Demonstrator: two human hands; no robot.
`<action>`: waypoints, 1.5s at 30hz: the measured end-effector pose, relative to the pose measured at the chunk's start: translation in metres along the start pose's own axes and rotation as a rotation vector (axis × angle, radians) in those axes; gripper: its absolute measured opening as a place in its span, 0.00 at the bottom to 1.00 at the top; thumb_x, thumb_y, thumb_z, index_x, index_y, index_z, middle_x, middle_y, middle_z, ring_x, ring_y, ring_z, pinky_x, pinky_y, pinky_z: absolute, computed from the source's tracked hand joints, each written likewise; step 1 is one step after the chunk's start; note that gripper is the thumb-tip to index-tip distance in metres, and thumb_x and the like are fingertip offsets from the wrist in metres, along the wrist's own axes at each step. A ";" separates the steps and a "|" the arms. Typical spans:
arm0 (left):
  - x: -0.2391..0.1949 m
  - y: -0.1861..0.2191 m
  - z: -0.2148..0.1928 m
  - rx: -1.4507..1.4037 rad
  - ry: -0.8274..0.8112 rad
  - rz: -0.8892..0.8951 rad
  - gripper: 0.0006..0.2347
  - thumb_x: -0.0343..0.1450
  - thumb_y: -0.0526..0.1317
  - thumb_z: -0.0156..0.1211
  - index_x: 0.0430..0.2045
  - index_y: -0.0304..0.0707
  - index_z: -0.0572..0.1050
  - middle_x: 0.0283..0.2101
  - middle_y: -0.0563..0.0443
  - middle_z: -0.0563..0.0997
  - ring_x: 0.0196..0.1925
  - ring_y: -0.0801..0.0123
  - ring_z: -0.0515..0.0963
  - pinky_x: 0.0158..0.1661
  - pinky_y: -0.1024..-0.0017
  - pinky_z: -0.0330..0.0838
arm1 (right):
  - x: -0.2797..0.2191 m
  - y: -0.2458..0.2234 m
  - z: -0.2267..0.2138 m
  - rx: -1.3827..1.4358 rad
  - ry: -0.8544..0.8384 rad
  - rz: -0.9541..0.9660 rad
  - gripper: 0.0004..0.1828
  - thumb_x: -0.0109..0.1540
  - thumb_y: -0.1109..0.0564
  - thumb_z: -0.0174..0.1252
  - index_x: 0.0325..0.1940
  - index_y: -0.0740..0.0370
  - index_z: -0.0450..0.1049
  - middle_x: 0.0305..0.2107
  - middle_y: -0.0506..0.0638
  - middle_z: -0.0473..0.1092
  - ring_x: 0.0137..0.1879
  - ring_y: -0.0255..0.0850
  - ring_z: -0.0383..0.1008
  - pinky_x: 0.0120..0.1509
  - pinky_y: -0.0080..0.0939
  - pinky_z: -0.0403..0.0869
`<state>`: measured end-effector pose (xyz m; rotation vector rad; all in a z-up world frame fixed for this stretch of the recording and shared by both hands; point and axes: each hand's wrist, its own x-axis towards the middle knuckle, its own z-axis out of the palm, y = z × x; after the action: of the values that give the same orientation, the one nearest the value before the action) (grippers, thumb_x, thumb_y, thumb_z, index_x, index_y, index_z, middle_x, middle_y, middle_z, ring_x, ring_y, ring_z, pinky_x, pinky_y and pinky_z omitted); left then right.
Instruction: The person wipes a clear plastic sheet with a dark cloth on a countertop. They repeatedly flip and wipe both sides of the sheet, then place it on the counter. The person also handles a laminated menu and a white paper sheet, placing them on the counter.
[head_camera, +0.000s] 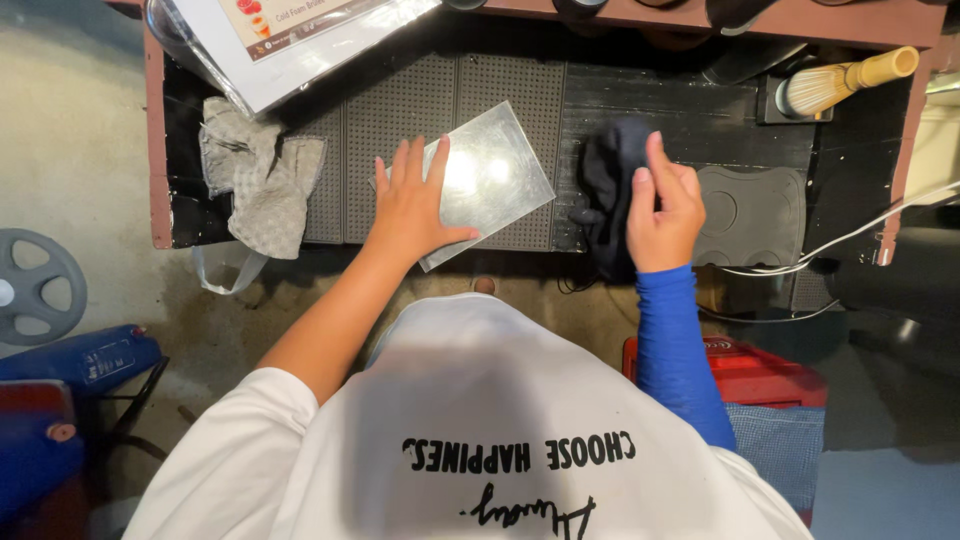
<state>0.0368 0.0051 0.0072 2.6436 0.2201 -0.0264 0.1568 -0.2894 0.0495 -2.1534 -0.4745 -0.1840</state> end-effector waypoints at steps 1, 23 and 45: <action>0.002 0.001 0.000 -0.003 -0.003 -0.018 0.58 0.47 0.61 0.82 0.70 0.33 0.55 0.66 0.26 0.59 0.70 0.33 0.55 0.62 0.29 0.46 | 0.001 0.001 -0.005 0.095 -0.017 0.053 0.20 0.70 0.62 0.57 0.68 0.60 0.74 0.50 0.52 0.75 0.47 0.35 0.72 0.55 0.35 0.74; -0.019 0.027 -0.064 -0.854 0.389 -0.019 0.13 0.77 0.31 0.58 0.57 0.33 0.76 0.46 0.46 0.74 0.39 0.72 0.71 0.44 0.75 0.72 | -0.049 -0.037 0.048 0.711 -0.349 0.353 0.26 0.70 0.61 0.54 0.73 0.66 0.60 0.30 0.38 0.70 0.33 0.22 0.62 0.38 0.25 0.64; -0.075 0.077 -0.163 -0.662 0.636 0.423 0.19 0.80 0.25 0.59 0.66 0.38 0.70 0.49 0.48 0.73 0.40 0.76 0.79 0.43 0.81 0.82 | -0.036 -0.184 -0.048 0.456 -0.051 -0.122 0.36 0.74 0.66 0.55 0.81 0.71 0.44 0.60 0.52 0.72 0.34 0.22 0.52 0.42 0.19 0.60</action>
<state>-0.0286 0.0026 0.1913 1.9109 -0.1175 0.8740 0.0522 -0.2410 0.2051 -1.6875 -0.6136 -0.0780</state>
